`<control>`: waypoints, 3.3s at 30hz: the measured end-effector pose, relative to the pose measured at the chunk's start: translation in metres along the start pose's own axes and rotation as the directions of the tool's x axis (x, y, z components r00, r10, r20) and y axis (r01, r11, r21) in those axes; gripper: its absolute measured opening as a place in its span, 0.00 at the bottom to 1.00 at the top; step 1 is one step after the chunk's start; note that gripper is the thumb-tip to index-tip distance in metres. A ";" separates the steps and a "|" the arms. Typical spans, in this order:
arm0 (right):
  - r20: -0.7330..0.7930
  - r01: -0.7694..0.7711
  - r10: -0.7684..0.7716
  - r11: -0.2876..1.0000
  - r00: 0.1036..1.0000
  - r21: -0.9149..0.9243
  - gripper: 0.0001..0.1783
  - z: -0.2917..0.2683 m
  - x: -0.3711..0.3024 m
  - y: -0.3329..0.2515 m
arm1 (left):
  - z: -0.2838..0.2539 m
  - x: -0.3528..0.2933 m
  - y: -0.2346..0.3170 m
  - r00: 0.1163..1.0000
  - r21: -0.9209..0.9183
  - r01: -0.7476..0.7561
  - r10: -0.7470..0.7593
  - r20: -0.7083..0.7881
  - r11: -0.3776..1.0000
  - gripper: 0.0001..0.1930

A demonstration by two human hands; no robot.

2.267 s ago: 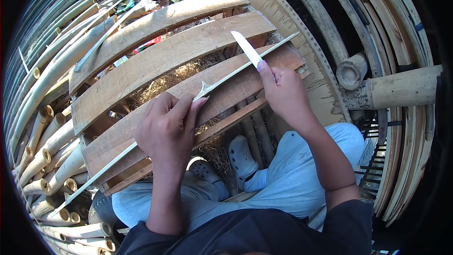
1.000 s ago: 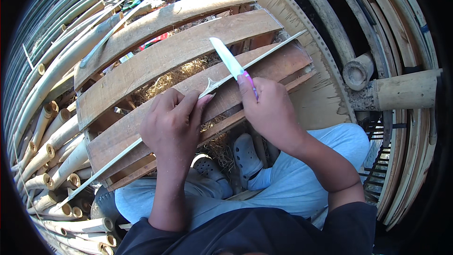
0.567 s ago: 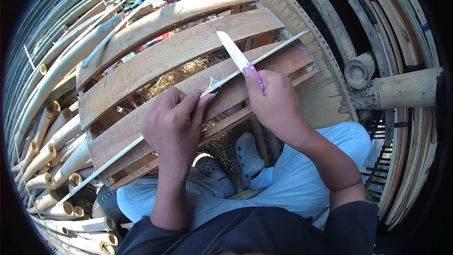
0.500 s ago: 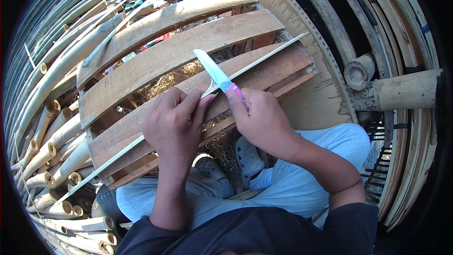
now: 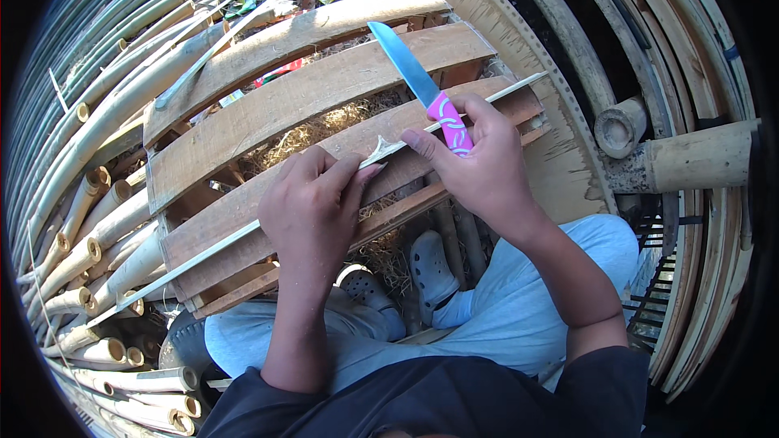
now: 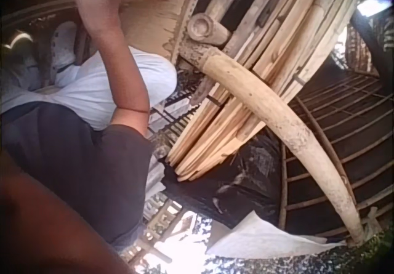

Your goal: The person trims and scrapes bamboo strips with a knife over a wooden crate.

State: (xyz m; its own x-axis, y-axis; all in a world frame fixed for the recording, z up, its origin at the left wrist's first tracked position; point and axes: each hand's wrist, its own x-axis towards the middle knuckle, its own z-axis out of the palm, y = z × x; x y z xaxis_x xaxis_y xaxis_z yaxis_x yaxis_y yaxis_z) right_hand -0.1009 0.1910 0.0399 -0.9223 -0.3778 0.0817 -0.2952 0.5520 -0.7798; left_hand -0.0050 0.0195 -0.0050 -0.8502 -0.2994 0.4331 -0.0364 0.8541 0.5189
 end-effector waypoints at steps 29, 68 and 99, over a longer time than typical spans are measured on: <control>0.133 0.004 0.017 0.988 0.991 -0.157 0.21 -0.005 0.008 0.017 | -0.002 0.011 0.007 0.983 -0.288 -0.003 -0.050 -0.177 0.958 0.06; 0.077 -0.053 0.080 0.949 0.994 -0.312 0.29 -0.174 0.000 0.044 | -0.002 0.025 0.013 0.972 -0.135 -0.173 0.191 0.135 0.976 0.06; -0.383 -0.187 0.119 0.972 0.916 -0.145 0.09 -0.095 0.009 0.082 | 0.003 0.013 -0.001 0.967 -0.014 -0.217 0.217 0.131 0.976 0.11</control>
State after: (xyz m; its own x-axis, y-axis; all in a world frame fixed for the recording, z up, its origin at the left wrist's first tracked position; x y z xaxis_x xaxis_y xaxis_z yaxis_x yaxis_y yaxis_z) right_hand -0.1573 0.3037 0.0357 -0.9756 0.0047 0.2196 -0.1503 0.7147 -0.6831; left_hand -0.0178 0.0159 -0.0023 -0.8990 -0.0489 0.4352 0.1563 0.8925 0.4232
